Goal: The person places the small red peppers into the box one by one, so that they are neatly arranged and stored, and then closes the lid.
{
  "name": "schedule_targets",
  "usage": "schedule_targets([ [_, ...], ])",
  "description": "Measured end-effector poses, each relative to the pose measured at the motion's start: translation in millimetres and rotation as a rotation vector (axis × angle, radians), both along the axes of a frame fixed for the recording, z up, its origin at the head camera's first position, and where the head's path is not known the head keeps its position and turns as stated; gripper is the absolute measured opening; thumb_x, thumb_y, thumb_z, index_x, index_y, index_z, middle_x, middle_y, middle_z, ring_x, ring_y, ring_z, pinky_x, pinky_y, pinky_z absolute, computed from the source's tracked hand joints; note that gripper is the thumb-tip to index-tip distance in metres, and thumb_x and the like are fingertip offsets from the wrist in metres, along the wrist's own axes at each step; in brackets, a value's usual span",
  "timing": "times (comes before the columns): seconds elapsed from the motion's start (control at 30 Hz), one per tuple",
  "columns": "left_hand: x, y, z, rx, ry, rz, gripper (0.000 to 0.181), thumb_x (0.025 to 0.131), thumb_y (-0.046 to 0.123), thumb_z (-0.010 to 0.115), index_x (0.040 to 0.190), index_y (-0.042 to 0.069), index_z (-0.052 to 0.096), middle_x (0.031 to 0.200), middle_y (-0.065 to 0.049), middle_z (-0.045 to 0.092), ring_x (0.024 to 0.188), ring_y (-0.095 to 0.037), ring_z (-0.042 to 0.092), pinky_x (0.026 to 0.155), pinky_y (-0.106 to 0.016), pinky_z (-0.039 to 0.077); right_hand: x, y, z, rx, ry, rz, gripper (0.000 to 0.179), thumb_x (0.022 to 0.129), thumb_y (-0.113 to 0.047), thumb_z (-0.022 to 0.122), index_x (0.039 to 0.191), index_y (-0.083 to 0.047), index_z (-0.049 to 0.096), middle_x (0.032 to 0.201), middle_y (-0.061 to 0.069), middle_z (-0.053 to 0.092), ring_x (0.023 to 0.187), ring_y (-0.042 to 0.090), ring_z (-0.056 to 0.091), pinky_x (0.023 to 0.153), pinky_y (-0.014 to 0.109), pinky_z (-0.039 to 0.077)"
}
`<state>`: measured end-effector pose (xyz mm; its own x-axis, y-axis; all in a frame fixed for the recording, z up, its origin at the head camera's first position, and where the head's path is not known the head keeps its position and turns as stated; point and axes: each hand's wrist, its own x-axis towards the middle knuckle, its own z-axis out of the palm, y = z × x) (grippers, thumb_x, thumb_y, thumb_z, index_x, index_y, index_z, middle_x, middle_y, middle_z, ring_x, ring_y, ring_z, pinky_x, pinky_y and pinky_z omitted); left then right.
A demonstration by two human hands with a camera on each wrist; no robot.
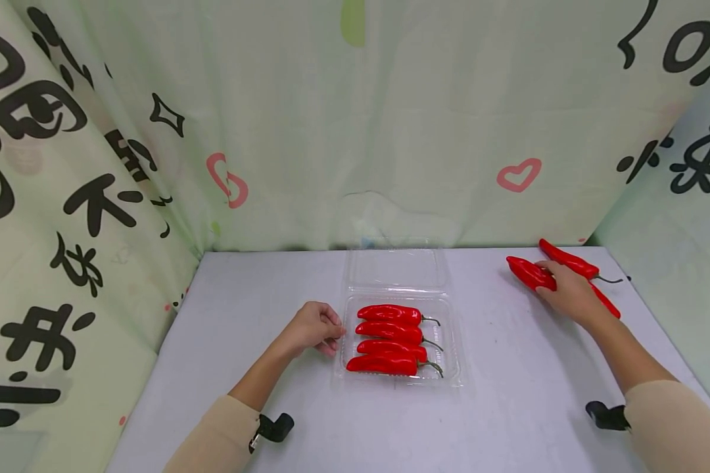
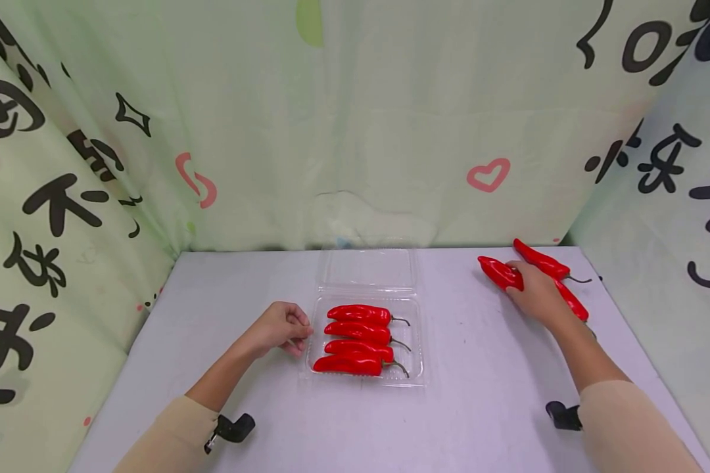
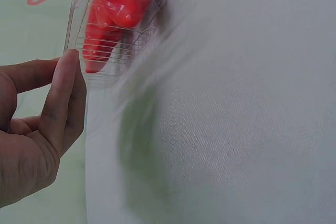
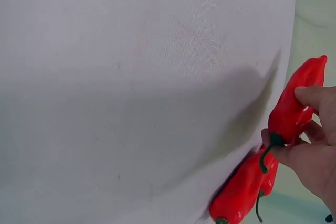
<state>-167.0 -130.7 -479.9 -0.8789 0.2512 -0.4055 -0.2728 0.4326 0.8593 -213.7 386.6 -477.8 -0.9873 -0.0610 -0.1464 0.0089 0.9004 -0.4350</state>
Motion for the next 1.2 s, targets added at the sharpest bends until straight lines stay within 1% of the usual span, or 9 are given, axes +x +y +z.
schedule_targets([
  [0.17, -0.1, 0.2, -0.2, -0.004, 0.001, 0.005, 0.017, 0.094, 0.008, 0.075, 0.097, 0.000, 0.060, 0.077, -0.012, 0.068, 0.058, -0.018, 0.066, 0.057, -0.030, 0.063, 5.4, -5, 4.1, -0.034, -0.017, -0.019, 0.088, 0.084, -0.012, 0.082, 0.154, 0.006, 0.031, 0.143, 0.037, 0.039, 0.127, 0.059, 0.037, 0.085, 0.065, 0.060],
  [0.33, -0.2, -0.4, -1.1, -0.003, 0.002, 0.002, 0.017, 0.094, 0.008, 0.075, 0.098, 0.001, 0.060, 0.077, -0.012, 0.067, 0.058, -0.018, 0.066, 0.057, -0.030, 0.063, 10.0, -15, 3.6, -0.050, -0.019, -0.033, 0.088, 0.084, -0.012, 0.083, 0.154, 0.005, 0.032, 0.145, 0.037, 0.040, 0.128, 0.058, 0.038, 0.085, 0.064, 0.060],
  [0.63, -0.7, -1.6, -1.1, 0.001, -0.005, 0.002, 0.018, 0.094, 0.009, 0.075, 0.098, 0.001, 0.060, 0.077, -0.012, 0.067, 0.058, -0.018, 0.066, 0.057, -0.029, 0.062, 17.0, -31, 7.7, -0.061, 0.030, 0.035, 0.083, 0.085, -0.014, 0.084, 0.152, 0.003, 0.038, 0.143, 0.034, 0.046, 0.126, 0.055, 0.043, 0.086, 0.062, 0.061],
  [0.83, -0.5, -1.6, -1.7, -0.001, -0.006, 0.002, 0.018, 0.094, 0.009, 0.075, 0.098, 0.001, 0.060, 0.076, -0.012, 0.067, 0.058, -0.018, 0.066, 0.057, -0.029, 0.062, 21.0, -43, 12.9, -0.090, 0.024, 0.057, 0.082, 0.086, -0.014, 0.083, 0.153, 0.001, 0.038, 0.145, 0.033, 0.046, 0.126, 0.053, 0.045, 0.086, 0.059, 0.062],
  [1.03, -0.4, -1.9, -1.4, 0.020, -0.015, -0.003, 0.017, 0.094, 0.008, 0.075, 0.099, 0.000, 0.060, 0.076, -0.012, 0.067, 0.058, -0.018, 0.066, 0.057, -0.029, 0.063, 23.9, -56, 19.4, -0.099, 0.032, 0.075, 0.083, 0.085, -0.015, 0.084, 0.153, -0.001, 0.039, 0.144, 0.031, 0.048, 0.124, 0.051, 0.048, 0.085, 0.057, 0.063],
  [1.2, -1.0, -1.6, -1.4, 0.059, -0.031, -0.014, 0.016, 0.093, 0.005, 0.074, 0.099, -0.003, 0.061, 0.076, -0.011, 0.067, 0.057, -0.018, 0.066, 0.057, -0.032, 0.063, 25.8, -65, 23.4, -0.124, 0.043, 0.097, 0.080, 0.087, -0.015, 0.083, 0.154, -0.004, 0.040, 0.143, 0.029, 0.051, 0.122, 0.048, 0.051, 0.085, 0.054, 0.064],
])
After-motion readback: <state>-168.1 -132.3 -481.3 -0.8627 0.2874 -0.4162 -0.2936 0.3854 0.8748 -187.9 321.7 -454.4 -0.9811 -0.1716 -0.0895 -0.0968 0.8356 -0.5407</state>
